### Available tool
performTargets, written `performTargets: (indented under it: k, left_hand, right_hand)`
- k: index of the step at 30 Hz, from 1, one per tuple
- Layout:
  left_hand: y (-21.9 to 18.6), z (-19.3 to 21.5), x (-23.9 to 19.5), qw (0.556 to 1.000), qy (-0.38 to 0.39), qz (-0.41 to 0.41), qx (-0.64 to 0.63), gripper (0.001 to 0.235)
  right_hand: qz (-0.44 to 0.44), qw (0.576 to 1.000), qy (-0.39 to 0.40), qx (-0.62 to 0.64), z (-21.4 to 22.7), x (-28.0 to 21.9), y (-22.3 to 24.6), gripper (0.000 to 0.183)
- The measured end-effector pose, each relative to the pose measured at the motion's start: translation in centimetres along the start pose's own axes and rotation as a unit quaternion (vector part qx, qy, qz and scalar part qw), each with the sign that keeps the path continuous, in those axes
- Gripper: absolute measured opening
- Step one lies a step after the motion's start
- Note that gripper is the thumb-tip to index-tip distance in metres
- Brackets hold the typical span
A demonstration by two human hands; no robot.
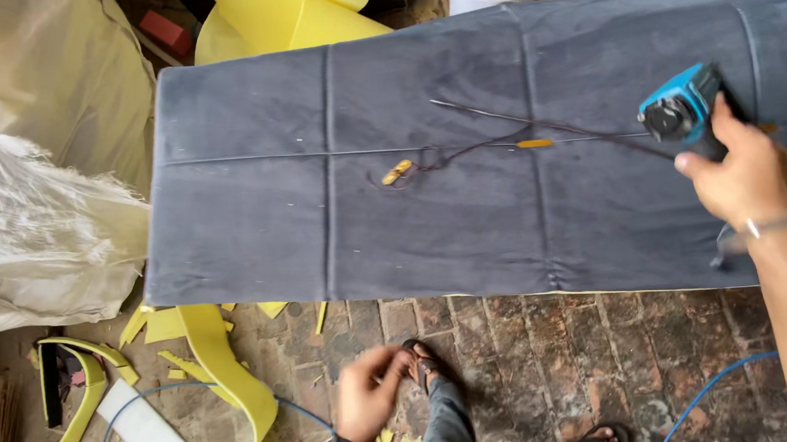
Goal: The person is reupholstering a chair seat. They smooth the grey fabric over the foam, use a long needle to pull a string through the fabric to create tufted indentations, and secure the fabric edges to the wooden frame using a pneumatic staple gun.
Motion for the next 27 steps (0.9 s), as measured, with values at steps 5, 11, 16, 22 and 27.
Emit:
performTargets:
  k: [5, 11, 16, 22, 27]
  left_hand:
    - [-3.7, 11.1, 5.0, 0.984, -0.168, -0.059, 0.025, 0.016]
    - [-9.7, 11.0, 11.0, 0.962, -0.115, -0.190, 0.158, 0.041]
    - [-9.2, 11.2, 11.8, 0.956, -0.116, -0.200, 0.178, 0.027]
    - [-5.4, 12.4, 11.6, 0.986, -0.163, -0.047, -0.007, 0.025]
    - [-2.4, 15.2, 7.4, 0.835, -0.500, 0.169, 0.156, 0.068]
  right_hand:
    - [0.054, 0.988, -0.102, -0.099, -3.2, 3.1, 7.0, 0.053]
    - [0.138, 0.990, -0.035, -0.006, -10.5, 3.4, 17.0, 0.053]
    - [0.130, 0.989, 0.060, -0.038, -12.1, 4.9, 18.6, 0.007]
    - [0.203, 0.962, 0.084, 0.160, -7.0, 10.1, 26.9, 0.008]
    - [0.370, 0.903, 0.174, 0.133, -6.1, 9.8, 37.4, 0.032]
Point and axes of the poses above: each hand's wrist, its own x-axis towards the middle knuckle, its own z-axis out of the back of the hand, y = z × x, the point moved 8 cm from there along x, towards the middle knuckle, and after that the axes turned 1 degree about y, right-handed, at the moved point
